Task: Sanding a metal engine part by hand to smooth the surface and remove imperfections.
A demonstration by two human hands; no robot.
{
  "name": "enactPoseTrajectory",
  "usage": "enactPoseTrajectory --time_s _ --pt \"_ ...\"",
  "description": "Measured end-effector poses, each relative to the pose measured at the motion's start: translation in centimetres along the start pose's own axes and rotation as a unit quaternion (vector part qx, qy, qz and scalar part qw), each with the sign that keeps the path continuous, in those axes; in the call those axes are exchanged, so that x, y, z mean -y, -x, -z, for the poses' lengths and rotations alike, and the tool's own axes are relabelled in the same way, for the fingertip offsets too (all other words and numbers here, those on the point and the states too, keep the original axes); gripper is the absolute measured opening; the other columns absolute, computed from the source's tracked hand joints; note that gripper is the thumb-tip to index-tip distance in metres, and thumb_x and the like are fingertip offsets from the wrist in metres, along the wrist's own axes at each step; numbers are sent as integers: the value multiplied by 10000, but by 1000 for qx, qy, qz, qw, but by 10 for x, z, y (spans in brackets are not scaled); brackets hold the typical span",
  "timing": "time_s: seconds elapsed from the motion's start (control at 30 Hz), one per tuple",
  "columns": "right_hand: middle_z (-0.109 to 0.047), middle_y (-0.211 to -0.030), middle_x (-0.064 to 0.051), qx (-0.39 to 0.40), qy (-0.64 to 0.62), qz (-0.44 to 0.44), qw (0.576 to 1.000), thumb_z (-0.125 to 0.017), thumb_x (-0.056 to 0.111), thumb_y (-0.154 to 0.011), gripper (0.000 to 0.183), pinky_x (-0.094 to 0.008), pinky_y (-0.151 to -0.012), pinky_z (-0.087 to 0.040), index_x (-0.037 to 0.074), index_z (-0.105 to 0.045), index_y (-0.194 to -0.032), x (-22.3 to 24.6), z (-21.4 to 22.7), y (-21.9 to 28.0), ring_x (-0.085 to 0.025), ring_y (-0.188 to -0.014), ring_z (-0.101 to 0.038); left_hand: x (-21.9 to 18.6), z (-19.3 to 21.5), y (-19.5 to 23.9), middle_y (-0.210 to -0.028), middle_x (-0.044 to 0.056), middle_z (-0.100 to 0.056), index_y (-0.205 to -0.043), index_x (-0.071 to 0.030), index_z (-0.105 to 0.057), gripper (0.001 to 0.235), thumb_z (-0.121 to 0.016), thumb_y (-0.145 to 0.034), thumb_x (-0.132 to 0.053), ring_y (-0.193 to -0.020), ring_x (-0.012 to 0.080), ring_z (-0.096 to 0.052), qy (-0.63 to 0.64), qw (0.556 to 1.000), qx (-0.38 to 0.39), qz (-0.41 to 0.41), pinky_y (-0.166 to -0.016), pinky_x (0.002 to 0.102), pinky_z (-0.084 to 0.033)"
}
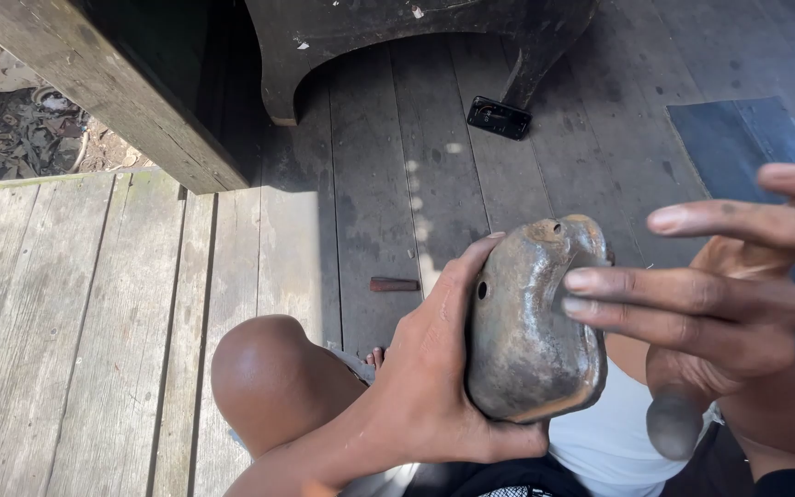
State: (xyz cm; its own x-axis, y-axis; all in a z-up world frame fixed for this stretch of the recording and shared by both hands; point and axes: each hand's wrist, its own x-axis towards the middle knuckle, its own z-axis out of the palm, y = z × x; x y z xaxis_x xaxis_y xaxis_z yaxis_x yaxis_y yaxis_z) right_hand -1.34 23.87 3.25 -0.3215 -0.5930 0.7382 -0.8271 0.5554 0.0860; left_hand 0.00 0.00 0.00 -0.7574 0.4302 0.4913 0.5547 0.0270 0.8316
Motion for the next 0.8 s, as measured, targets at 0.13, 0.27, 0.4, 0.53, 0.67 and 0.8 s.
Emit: enactPoseTrajectory --time_s 0.13,0.27,0.4,0.53,0.67,0.8 --pt "-712 -909 219 50 38 -40 997 -269 553 -925 532 -484 -1202 -86 362 -754 -818 12 14 -4 -187 -1118 -425 0 2 0 -1382 232 -589 -1490 38 -291 1074 -801 -602 -286 -1186 369 -711 29 999 37 15 -970 427 -604" --pt "-765 -870 111 17 41 -4 999 -301 611 -901 610 -415 -1254 -24 272 -802 -827 -7 12 5 -271 -1151 -407 0 0 1 -1404 280 -575 -1477 86 -292 1085 -783 -589 -296 -1190 400 -703 36 998 48 13 -978 441 -594" --pt "-711 -889 252 64 21 -76 995 -581 362 -878 198 -459 -1239 -16 403 -734 -760 18 18 -11 -134 -1151 -434 2 2 -2 -1417 237 -571 -1488 41 -297 1088 -797 -584 -299 -1211 381 -697 23 998 53 12 -989 437 -594" --pt "-717 -847 225 62 -2 -71 996 -298 456 -965 509 -503 -1203 -29 366 -747 -745 9 16 -6 -172 -1142 -456 5 -1 1 -1410 239 -579 -1491 40 -290 1107 -815 -569 -277 -1201 383 -706 13 999 50 7 -975 435 -598" --pt "-728 -815 266 77 -72 -58 993 -228 436 -1050 602 -546 -1167 -44 421 -730 -716 23 18 -8 -68 -1073 -510 4 3 -2 -1385 221 -592 -1487 11 -314 1092 -819 -569 -295 -1192 377 -700 14 997 71 13 -962 453 -595" --pt "-768 -775 79 -28 28 12 999 -35 802 -862 968 -432 -1251 -18 236 -810 -735 -2 12 -2 -311 -1112 -425 5 0 -1 -1451 255 -556 -1500 47 -281 1106 -798 -581 -288 -1256 403 -683 30 998 58 3 -1024 462 -583"
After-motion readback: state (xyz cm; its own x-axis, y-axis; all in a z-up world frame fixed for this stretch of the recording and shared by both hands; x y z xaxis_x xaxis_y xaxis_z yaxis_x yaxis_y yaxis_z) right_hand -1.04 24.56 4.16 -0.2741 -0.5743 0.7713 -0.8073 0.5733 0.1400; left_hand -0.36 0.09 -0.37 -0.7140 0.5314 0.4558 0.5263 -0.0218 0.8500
